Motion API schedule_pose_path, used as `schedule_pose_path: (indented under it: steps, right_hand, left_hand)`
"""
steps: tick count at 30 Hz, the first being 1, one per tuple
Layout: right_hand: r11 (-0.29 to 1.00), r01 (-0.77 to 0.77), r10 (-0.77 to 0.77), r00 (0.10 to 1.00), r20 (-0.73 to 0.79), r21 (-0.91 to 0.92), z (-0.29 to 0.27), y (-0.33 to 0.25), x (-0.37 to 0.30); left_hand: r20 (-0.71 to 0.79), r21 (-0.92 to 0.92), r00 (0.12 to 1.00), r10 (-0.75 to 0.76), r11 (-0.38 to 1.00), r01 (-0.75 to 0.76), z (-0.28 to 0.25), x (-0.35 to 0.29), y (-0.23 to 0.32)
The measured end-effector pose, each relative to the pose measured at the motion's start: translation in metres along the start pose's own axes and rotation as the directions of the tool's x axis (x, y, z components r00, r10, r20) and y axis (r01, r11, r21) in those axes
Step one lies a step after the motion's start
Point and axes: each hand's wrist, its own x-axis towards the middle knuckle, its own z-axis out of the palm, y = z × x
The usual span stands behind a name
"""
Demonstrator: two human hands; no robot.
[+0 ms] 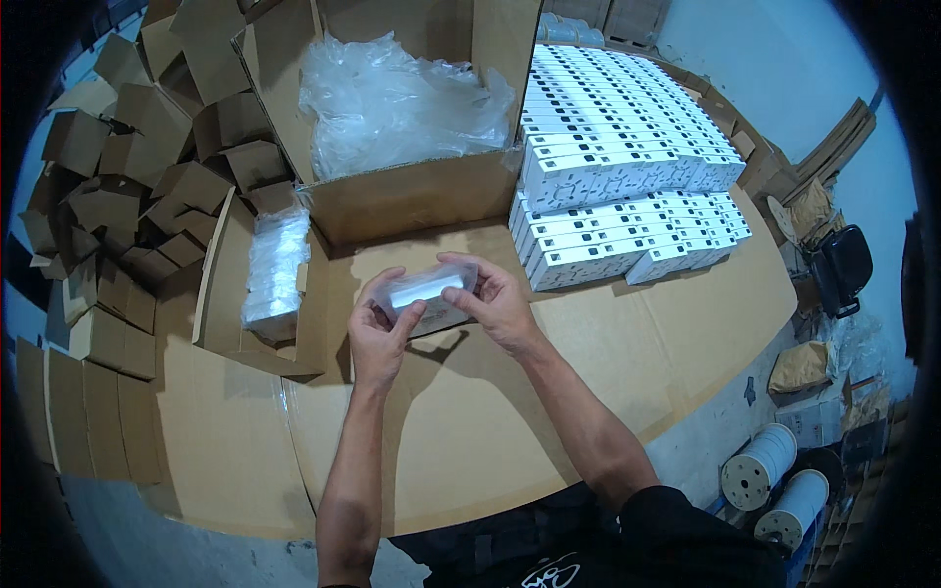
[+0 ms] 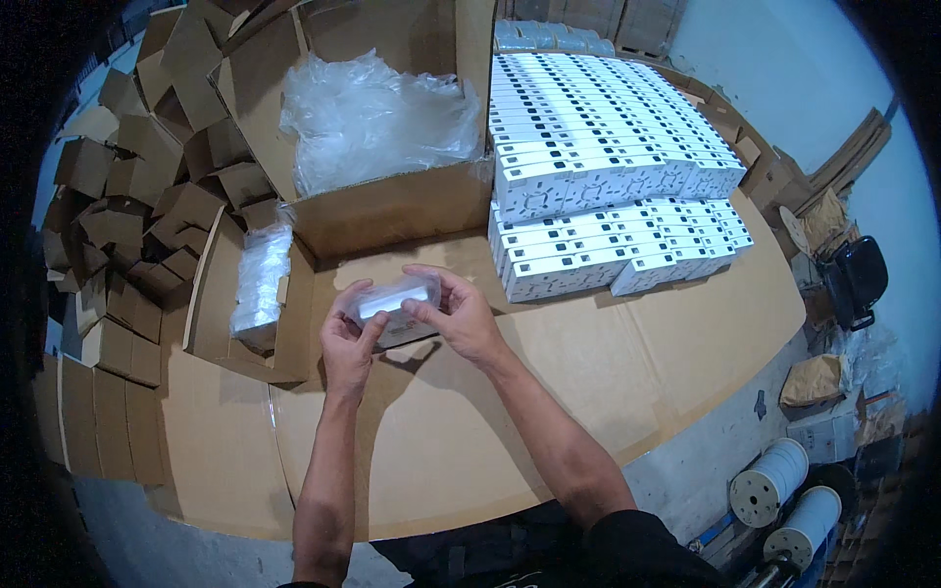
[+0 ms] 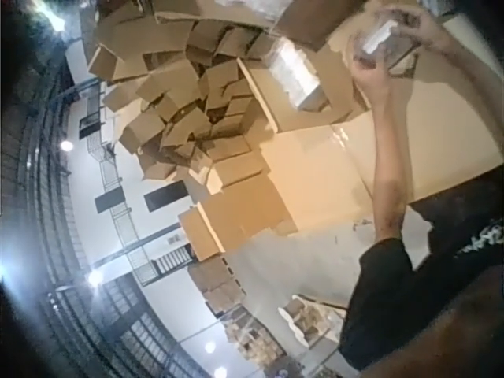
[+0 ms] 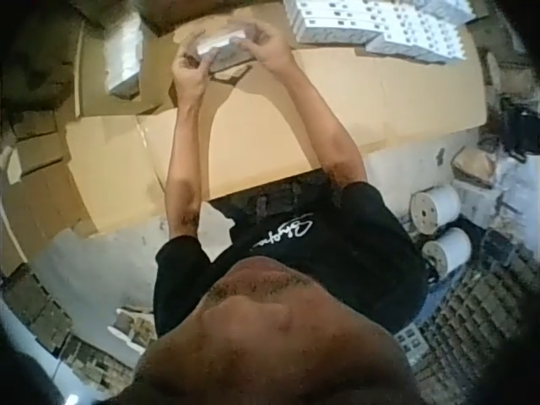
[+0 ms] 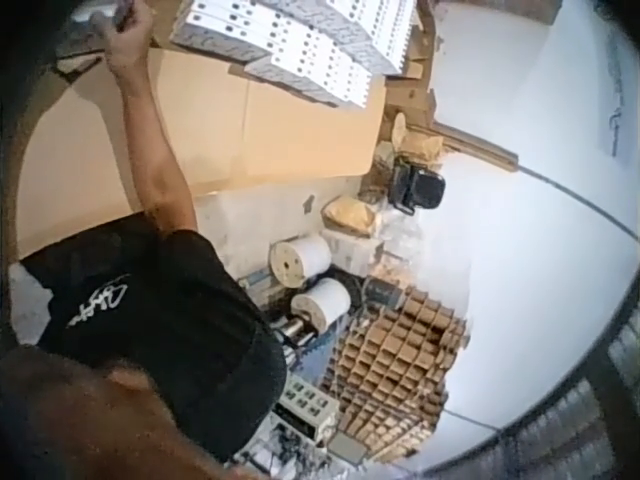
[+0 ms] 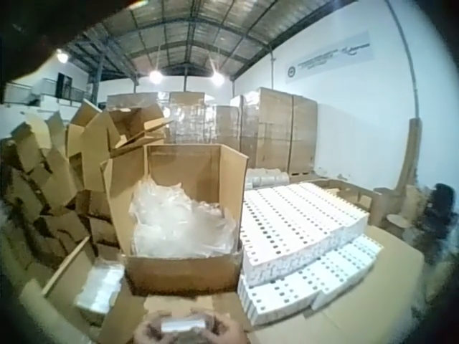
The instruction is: The recorder is packing small white product boxes into individual plastic bags and then organizing them within larger shipping boxes.
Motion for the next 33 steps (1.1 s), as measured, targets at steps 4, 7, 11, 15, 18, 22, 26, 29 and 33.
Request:
schedule_pose_path:
  steps: [4,7,11,15,18,22,26,29,33]
  right_hand:
    - [0.978,-0.139,0.148,0.988,0.048,-0.153,-0.01,-0.007,-0.001]
    - [0.98,-0.074,0.094,0.99,0.1,-0.185,-0.019,-0.004,0.0]
    - [0.962,0.066,-0.038,0.993,0.11,-0.263,-0.018,-0.003,0.002]
    - [0.966,0.12,-0.107,0.992,0.069,-0.227,-0.016,0.003,0.003]
    - [0.962,0.158,-0.151,0.987,0.048,-0.225,-0.015,0.008,0.003]
    - [0.978,0.147,-0.149,0.989,0.0,-0.149,-0.013,0.019,0.004]
    - [0.983,0.175,-0.179,0.981,-0.07,-0.054,0.001,0.002,0.0]
    - [0.959,0.269,-0.267,0.963,0.031,-0.093,-0.007,-0.004,0.001]
    - [0.873,0.311,-0.251,0.947,0.201,-0.375,-0.016,-0.005,-0.001]
  left_hand:
    - [0.08,0.059,0.992,-0.098,0.994,0.093,-0.017,0.002,-0.011]
    - [0.143,0.061,0.98,-0.141,0.989,0.134,-0.017,0.003,-0.008]
    - [0.174,0.016,0.982,-0.07,0.998,0.069,-0.021,0.005,-0.01]
    - [0.12,-0.012,0.99,-0.079,0.997,0.081,-0.019,0.005,-0.011]
    - [0.061,0.012,0.995,-0.083,0.997,0.082,-0.016,0.004,-0.011]
    - [-0.006,-0.033,0.986,-0.164,0.986,0.164,-0.018,0.004,-0.018]
    - [-0.014,-0.096,0.988,-0.152,0.984,0.15,-0.015,0.005,-0.023]
    - [-0.021,-0.104,0.987,-0.161,0.982,0.159,-0.015,0.005,-0.019]
    - [0.006,-0.12,0.995,-0.095,0.988,0.095,-0.012,0.007,-0.02]
